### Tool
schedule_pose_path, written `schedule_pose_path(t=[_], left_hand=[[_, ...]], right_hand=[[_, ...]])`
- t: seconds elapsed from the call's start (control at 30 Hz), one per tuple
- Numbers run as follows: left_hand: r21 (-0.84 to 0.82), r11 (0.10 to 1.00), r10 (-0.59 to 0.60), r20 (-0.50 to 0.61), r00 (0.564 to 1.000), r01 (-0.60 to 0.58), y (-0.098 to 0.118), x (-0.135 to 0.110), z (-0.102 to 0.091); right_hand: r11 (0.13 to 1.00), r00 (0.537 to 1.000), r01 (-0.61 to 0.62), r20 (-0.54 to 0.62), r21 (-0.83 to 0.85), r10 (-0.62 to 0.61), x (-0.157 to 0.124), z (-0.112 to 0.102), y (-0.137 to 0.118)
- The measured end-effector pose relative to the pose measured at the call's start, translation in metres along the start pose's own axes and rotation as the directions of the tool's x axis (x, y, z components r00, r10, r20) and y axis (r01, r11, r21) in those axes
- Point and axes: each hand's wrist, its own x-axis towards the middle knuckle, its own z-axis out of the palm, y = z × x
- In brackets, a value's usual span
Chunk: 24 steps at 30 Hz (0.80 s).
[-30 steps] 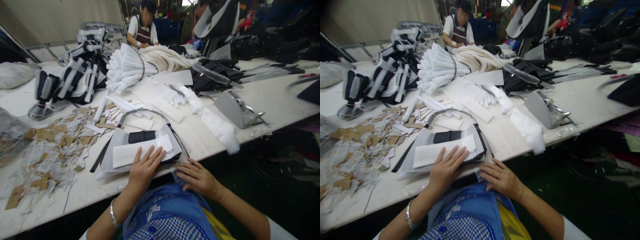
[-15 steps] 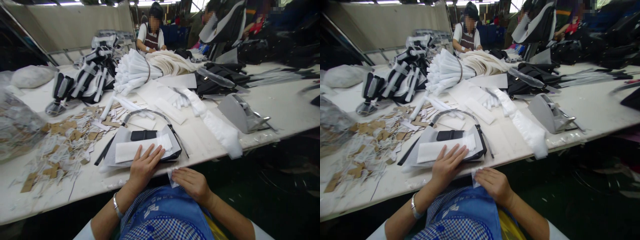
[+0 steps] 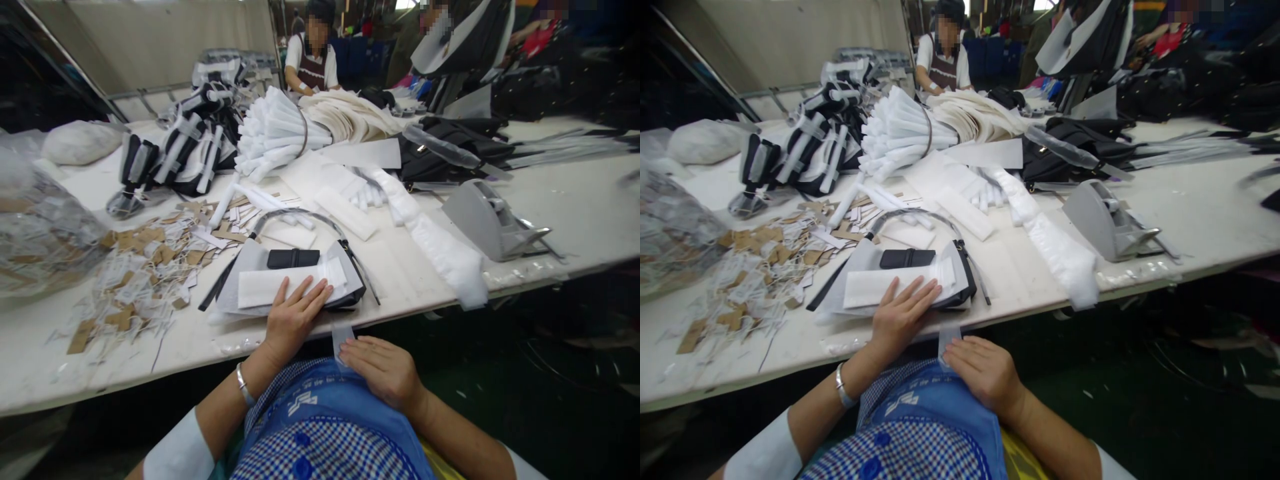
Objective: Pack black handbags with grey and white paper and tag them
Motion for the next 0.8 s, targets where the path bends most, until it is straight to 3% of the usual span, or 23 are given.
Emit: schedule_pose_path(t=[0.17,0.37,0.63,0.8], left_hand=[[-0.004,1.0,0.006,0.027,1.0,-0.006,0.0,-0.002,0.001],[-0.004,1.0,0.015,0.023,1.0,-0.015,-0.002,-0.005,0.006],[-0.043,0.999,0.021,-0.044,0.999,-0.023,-0.003,-0.001,0.013],[-0.098,0.995,0.027,-0.089,0.996,-0.036,-0.004,-0.002,0.015]], right_hand=[[0.997,0.998,0.061,0.034,-0.04,-0.06,0.028,-0.017,0.002],[0.993,0.995,0.08,0.068,-0.084,-0.075,0.079,-0.026,0.026],[0.974,0.967,-0.174,0.159,-0.146,0.197,0.106,-0.002,0.068],[0.905,0.875,-0.425,0.242,-0.033,0.419,0.109,0.007,0.078]])
